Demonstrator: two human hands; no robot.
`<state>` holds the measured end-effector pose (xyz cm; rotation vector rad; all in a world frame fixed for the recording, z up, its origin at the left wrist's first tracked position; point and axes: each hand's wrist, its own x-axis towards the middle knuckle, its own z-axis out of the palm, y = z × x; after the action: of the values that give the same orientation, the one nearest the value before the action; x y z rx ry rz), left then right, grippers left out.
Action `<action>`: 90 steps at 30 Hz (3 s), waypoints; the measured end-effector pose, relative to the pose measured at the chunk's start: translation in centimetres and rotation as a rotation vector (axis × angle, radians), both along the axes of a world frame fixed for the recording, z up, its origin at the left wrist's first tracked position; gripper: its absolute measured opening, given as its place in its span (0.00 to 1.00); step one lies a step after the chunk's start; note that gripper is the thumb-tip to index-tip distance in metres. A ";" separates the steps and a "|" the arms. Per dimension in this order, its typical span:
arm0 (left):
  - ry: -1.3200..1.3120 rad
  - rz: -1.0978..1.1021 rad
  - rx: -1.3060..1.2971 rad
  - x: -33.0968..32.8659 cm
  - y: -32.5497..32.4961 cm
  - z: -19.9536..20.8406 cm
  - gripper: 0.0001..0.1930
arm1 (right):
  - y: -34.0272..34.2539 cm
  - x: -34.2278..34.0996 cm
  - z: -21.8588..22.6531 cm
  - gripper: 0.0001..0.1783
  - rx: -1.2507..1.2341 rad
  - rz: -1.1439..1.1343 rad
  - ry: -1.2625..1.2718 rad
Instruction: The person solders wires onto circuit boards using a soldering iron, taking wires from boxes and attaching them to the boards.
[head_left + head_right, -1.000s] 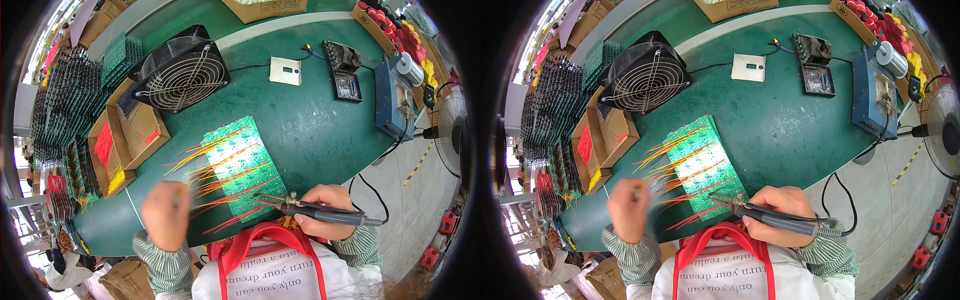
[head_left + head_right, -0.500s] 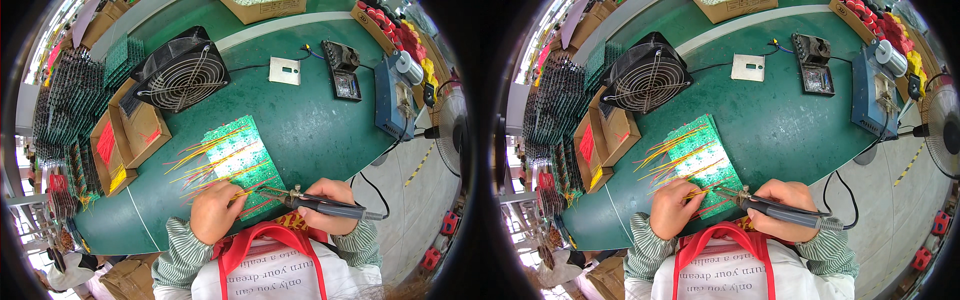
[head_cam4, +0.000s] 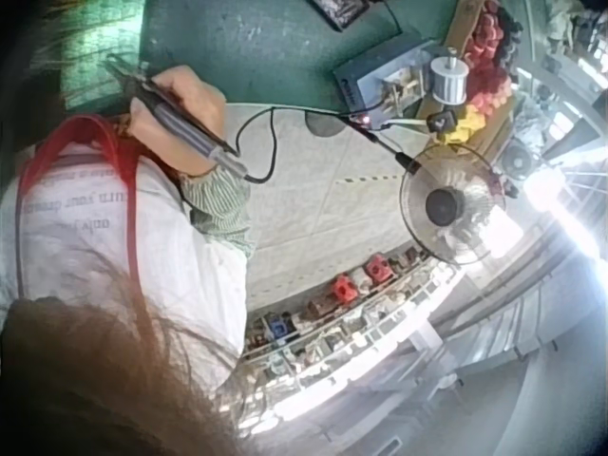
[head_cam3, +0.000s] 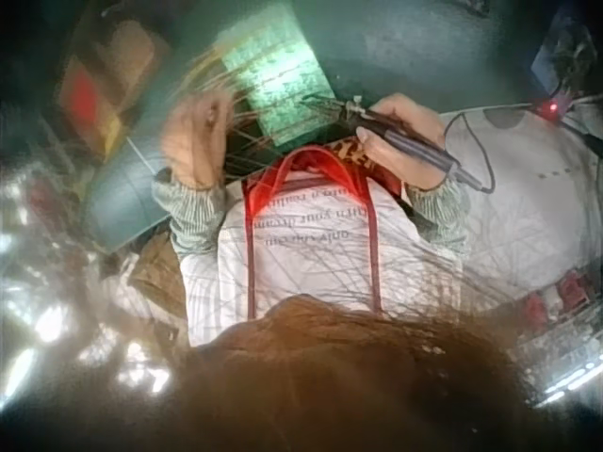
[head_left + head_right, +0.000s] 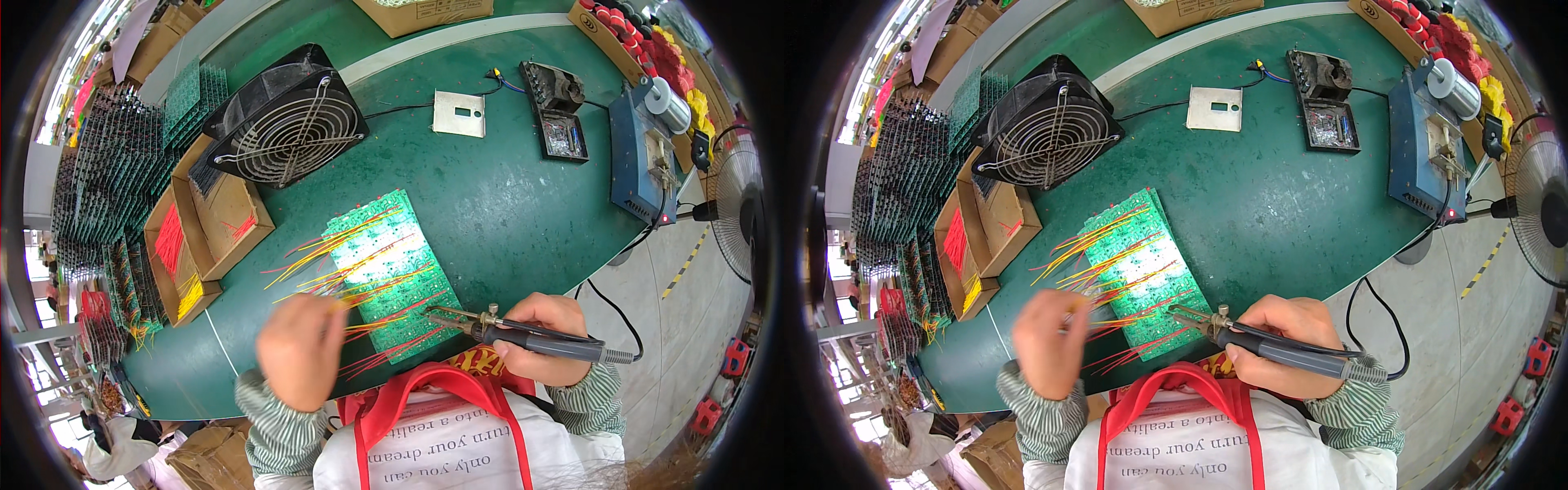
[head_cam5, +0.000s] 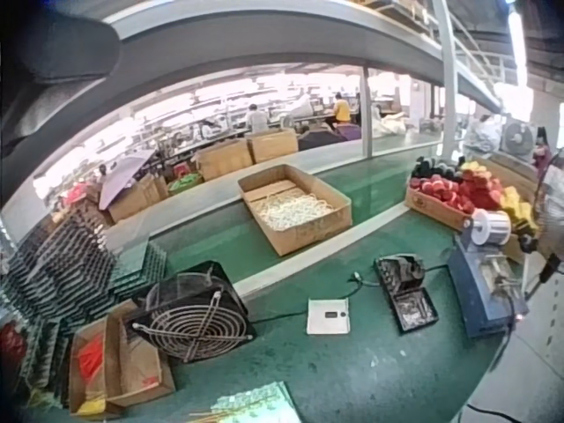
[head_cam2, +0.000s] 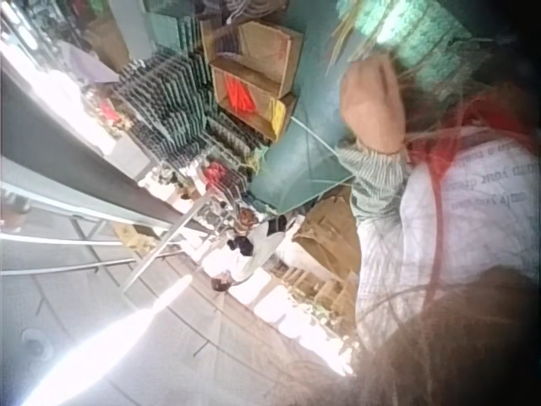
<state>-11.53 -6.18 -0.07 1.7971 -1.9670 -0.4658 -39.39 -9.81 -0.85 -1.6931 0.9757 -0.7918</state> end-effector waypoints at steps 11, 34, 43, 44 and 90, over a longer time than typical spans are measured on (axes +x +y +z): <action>0.090 -0.147 0.098 -3.7 -1.0 -2.3 0.05 | 0.2 -0.9 0.2 0.10 0.002 -0.110 0.024; -0.196 -0.004 -0.139 -0.8 -1.4 1.3 0.07 | 0.1 -2.2 0.0 0.10 0.000 -0.121 0.011; 0.089 -0.172 0.037 -5.5 -2.0 -2.3 0.05 | 0.3 -2.8 0.1 0.11 0.012 -0.177 0.049; 0.099 -0.167 0.060 -5.6 -2.1 -2.7 0.05 | 0.3 -2.8 0.0 0.11 0.006 -0.179 0.043; 0.196 -0.132 0.223 -1.3 3.9 -1.6 0.04 | 3.6 1.2 -0.2 0.09 0.069 0.016 -0.023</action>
<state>-12.86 -2.26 -1.71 1.6800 -1.9668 -0.9009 -38.19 -6.17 -1.10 -1.6275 0.9627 -0.7573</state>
